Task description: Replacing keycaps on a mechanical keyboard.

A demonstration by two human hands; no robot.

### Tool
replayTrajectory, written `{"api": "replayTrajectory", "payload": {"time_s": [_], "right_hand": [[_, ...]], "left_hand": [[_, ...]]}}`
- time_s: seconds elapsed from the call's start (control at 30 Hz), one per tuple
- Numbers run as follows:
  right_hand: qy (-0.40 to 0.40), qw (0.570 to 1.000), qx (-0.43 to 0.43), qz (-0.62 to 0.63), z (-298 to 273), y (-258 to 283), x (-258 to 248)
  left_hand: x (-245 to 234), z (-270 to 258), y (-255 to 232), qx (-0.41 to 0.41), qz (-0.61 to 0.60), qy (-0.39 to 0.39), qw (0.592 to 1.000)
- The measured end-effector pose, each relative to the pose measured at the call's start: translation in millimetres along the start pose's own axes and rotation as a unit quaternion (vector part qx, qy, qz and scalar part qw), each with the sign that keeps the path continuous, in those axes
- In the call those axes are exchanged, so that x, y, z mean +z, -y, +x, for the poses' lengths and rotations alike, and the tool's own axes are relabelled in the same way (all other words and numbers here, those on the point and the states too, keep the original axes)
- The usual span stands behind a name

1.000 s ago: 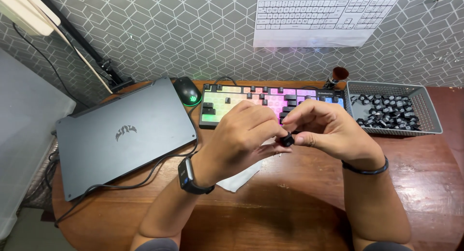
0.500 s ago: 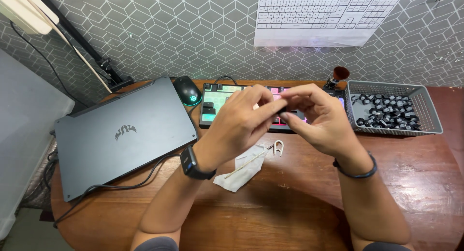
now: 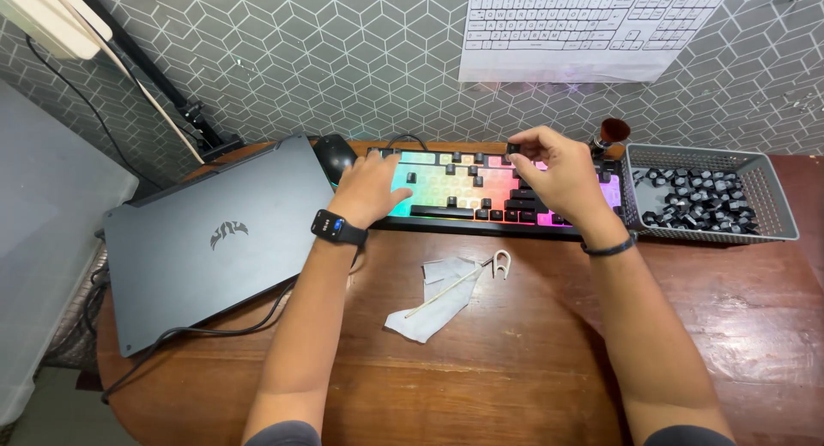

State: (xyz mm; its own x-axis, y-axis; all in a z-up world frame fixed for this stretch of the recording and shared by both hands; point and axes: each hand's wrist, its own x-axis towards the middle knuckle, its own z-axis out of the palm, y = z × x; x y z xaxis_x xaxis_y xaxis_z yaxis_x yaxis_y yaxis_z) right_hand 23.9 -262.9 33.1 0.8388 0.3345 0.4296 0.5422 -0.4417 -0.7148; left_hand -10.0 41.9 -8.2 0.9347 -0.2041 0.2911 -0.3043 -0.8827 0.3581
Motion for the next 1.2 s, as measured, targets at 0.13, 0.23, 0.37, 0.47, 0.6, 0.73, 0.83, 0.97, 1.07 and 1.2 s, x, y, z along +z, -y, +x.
{"api": "replayTrajectory", "payload": {"time_s": [0.13,0.23,0.37,0.47,0.6,0.73,0.83,0.97,1.07,1.2], "right_hand": [[0.011,1.0,0.023,-0.012,3.9,-28.6,12.0],[0.007,0.998,-0.015,-0.062,3.7,-30.3,17.2],[0.013,0.994,-0.051,-0.1,3.2,-20.3,24.6],[0.022,0.992,-0.062,-0.103,3.0,-24.4,29.3],[0.023,0.992,-0.058,-0.111,4.3,-32.0,31.4],[0.024,0.991,-0.065,-0.118,4.7,-33.4,33.6],[0.025,0.989,-0.103,-0.108,5.6,-34.1,43.5],[0.029,0.981,-0.152,-0.117,10.7,-31.5,58.4],[0.037,0.97,-0.176,-0.161,14.8,-30.6,65.4],[0.065,0.96,-0.167,-0.215,21.8,-38.4,71.3]], "left_hand": [[21.4,2.8,24.5,-0.045,0.022,0.02,0.999],[24.8,3.4,32.9,-0.028,-0.021,-0.002,0.999],[24.8,2.3,39.3,-0.028,0.005,-0.019,0.999],[23.5,3.8,44.6,-0.043,-0.019,-0.038,0.998],[22.0,6.6,50.3,-0.044,-0.004,-0.038,0.998],[22.5,7.6,49.8,-0.056,0.007,-0.032,0.998],[21.8,6.2,47.6,-0.048,0.005,-0.042,0.998],[22.7,7.9,48.9,-0.055,0.009,-0.042,0.998],[23.7,6.0,47.8,-0.049,0.009,-0.039,0.998],[24.0,6.4,47.3,-0.042,0.015,-0.045,0.998]]}}
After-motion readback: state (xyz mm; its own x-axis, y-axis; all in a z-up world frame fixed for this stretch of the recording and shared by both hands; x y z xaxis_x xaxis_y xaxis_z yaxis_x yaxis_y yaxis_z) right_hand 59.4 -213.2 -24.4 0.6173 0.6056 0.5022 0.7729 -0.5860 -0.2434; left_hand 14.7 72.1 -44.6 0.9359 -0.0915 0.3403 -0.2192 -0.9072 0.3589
